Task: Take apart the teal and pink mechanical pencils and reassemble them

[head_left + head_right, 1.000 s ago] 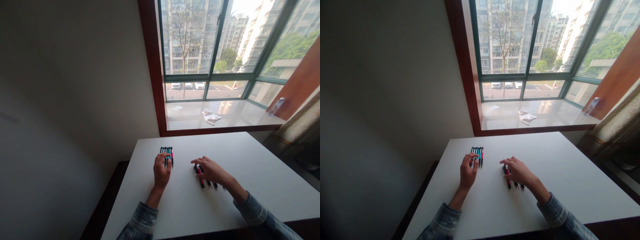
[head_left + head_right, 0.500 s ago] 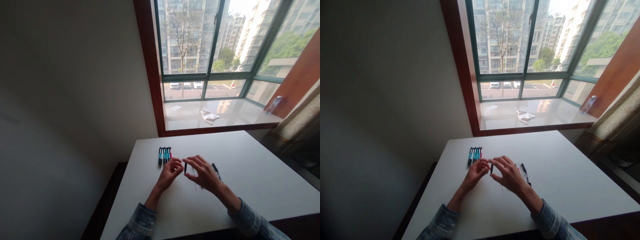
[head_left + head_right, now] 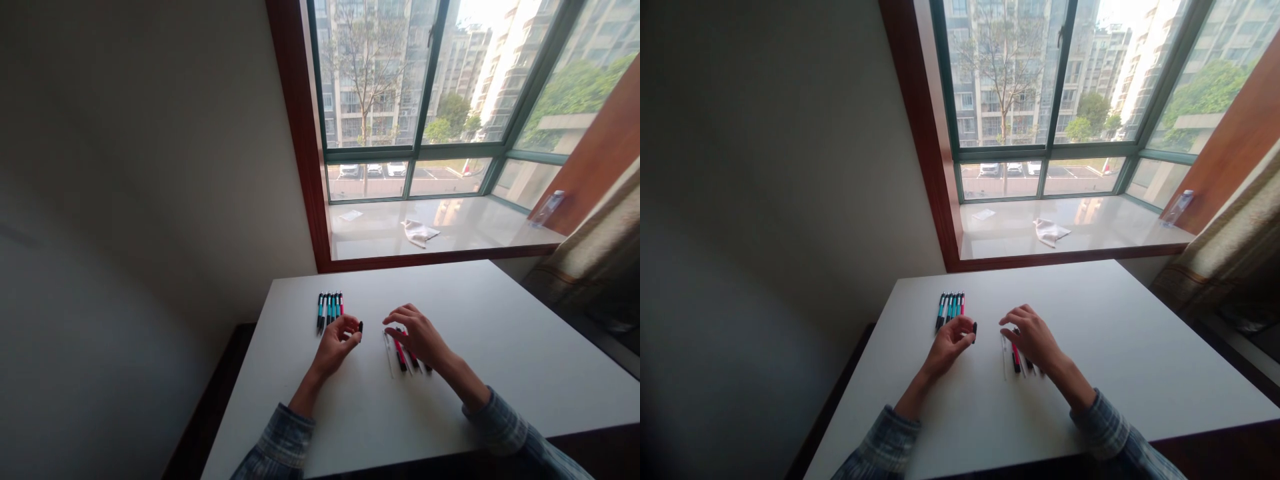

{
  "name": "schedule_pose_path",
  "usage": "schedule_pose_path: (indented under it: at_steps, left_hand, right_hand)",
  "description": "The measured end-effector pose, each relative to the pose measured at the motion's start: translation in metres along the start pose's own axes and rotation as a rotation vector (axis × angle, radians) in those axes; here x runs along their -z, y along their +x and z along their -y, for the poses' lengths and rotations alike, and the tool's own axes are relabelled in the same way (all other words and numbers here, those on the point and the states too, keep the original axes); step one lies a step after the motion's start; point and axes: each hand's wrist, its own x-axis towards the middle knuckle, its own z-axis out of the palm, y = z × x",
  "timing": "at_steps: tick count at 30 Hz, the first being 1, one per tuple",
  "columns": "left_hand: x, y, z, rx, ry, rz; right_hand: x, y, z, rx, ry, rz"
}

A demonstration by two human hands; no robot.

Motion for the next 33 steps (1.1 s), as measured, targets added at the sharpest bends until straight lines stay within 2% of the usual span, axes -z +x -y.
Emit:
schedule_pose_path:
  at_steps: [4, 8, 11, 14, 17, 20, 33]
  left_hand:
    - [-0.001, 0.0, -0.003, -0.034, 0.127, -0.063]
    - [-0.002, 0.0, -0.006, -0.079, 0.224, -0.084]
    - [-0.003, -0.002, -0.007, -0.17, 0.351, -0.14]
    - [-0.004, -0.002, -0.009, -0.276, 0.468, -0.189]
    - [-0.004, -0.002, -0.01, -0.322, 0.493, -0.183]
    - [-0.005, -0.002, -0.01, -0.333, 0.501, -0.17]
    - [-0.007, 0.0, -0.01, -0.318, 0.523, -0.124]
  right_hand:
    - [-0.003, -0.001, -0.015, -0.064, -0.066, 0.073]
    - [-0.007, 0.002, -0.015, -0.063, -0.066, 0.086]
    - [-0.008, 0.007, -0.01, -0.073, 0.056, 0.005]
    - [-0.012, 0.013, -0.004, -0.152, 0.306, -0.097]
    - [-0.022, 0.016, 0.001, -0.212, 0.578, -0.1]
    - [-0.032, 0.016, 0.004, -0.247, 0.745, -0.088]
    - [-0.037, 0.016, 0.004, -0.251, 0.853, -0.08]
